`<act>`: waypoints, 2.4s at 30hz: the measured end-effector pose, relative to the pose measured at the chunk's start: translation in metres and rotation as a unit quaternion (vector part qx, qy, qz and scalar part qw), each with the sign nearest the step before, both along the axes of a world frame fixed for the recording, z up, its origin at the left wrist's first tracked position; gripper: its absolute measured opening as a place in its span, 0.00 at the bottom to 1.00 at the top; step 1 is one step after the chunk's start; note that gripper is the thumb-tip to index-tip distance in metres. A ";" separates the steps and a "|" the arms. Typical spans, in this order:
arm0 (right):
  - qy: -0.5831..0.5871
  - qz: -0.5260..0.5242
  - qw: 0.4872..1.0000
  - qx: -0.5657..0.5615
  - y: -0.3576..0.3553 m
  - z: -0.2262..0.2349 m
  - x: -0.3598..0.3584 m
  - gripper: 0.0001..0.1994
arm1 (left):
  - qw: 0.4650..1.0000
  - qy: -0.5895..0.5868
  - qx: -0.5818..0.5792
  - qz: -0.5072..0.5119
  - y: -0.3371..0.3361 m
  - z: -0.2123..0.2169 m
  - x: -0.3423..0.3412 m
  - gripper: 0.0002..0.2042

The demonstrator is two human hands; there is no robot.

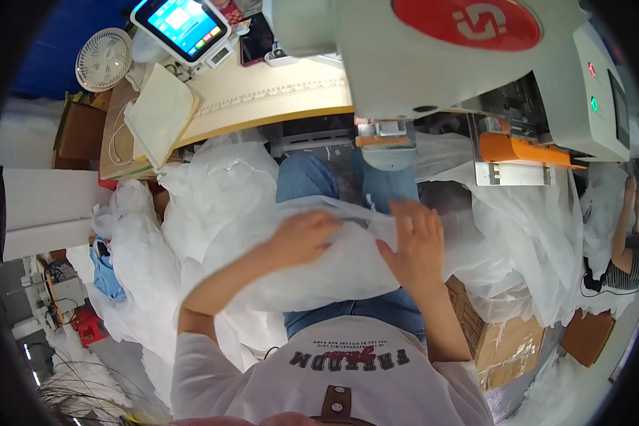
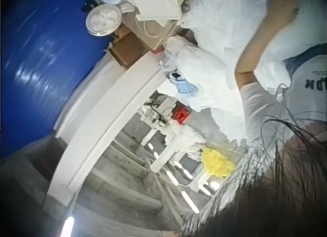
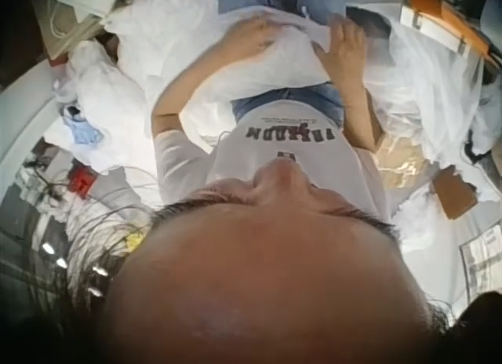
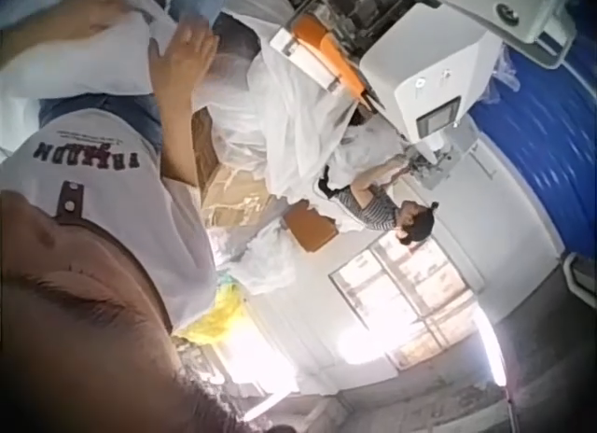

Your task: Feeding and smoothing large sheets of white fabric into an industrial machine on a factory floor.

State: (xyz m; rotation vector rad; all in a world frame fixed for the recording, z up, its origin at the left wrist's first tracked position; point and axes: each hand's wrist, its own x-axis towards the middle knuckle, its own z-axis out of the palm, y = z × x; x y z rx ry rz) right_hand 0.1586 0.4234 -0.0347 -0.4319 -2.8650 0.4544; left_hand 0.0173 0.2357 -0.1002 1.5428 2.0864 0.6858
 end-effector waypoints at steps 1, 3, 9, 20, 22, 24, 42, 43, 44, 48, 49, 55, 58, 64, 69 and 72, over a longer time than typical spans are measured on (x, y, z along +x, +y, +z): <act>0.000 0.000 1.000 0.002 0.002 -0.003 -0.003 0.26 | 0.999 -0.039 -0.007 0.008 -0.004 -0.001 0.015 0.21; -0.030 0.020 0.999 0.000 0.008 -0.019 -0.006 0.23 | 0.990 -0.115 -0.053 0.057 -0.013 0.011 0.038 0.19; -0.071 0.076 0.994 -0.015 0.007 -0.068 -0.022 0.16 | 0.963 -0.244 -0.104 -0.036 -0.043 0.008 0.055 0.15; 0.088 0.027 0.982 -0.165 0.025 -0.031 -0.035 0.12 | 0.978 0.100 0.113 0.146 0.038 0.007 -0.022 0.10; 0.080 -0.006 0.983 -0.165 0.022 0.003 -0.032 0.12 | 0.978 0.052 0.104 0.173 0.035 0.021 -0.023 0.09; 0.049 -0.069 0.979 -0.184 0.022 0.023 -0.028 0.13 | 0.979 0.003 0.090 0.184 0.020 0.040 -0.031 0.09; 0.274 0.003 0.902 -0.334 0.038 0.017 -0.024 0.07 | 0.923 -0.249 0.020 0.294 -0.066 0.135 -0.024 0.09; 0.278 -0.065 0.850 -0.444 0.043 0.017 -0.022 0.06 | 0.924 -0.247 0.022 0.290 -0.066 0.130 -0.025 0.09; 0.277 -0.129 0.779 -0.547 0.045 0.019 -0.023 0.04 | 0.910 -0.263 0.034 0.318 -0.067 0.126 -0.026 0.09; 0.249 -0.154 0.893 -0.343 0.059 0.046 -0.050 0.03 | 0.862 -0.321 0.069 0.387 -0.059 0.112 -0.042 0.09; 0.250 -0.157 0.892 -0.342 0.065 0.048 -0.057 0.03 | 0.843 -0.347 0.079 0.403 -0.053 0.112 -0.049 0.08; 0.252 -0.079 0.958 -0.111 0.097 0.034 -0.089 0.03 | 0.798 -0.474 0.068 0.367 -0.037 0.097 -0.111 0.07; 0.275 -0.061 0.957 -0.071 0.100 0.032 -0.099 0.04 | 0.803 -0.448 0.067 0.387 -0.039 0.094 -0.126 0.06; 0.310 -0.120 0.921 -0.205 0.087 0.015 -0.081 0.07 | 0.896 -0.217 0.024 0.386 -0.074 0.078 -0.088 0.08; 0.367 -0.044 0.929 0.014 0.112 -0.002 -0.074 0.08 | 0.920 0.052 0.007 0.388 -0.102 0.052 -0.049 0.10; 0.274 -0.125 0.948 -0.100 0.113 0.003 -0.068 0.09 | 0.858 0.100 -0.082 0.497 -0.157 0.038 -0.008 0.09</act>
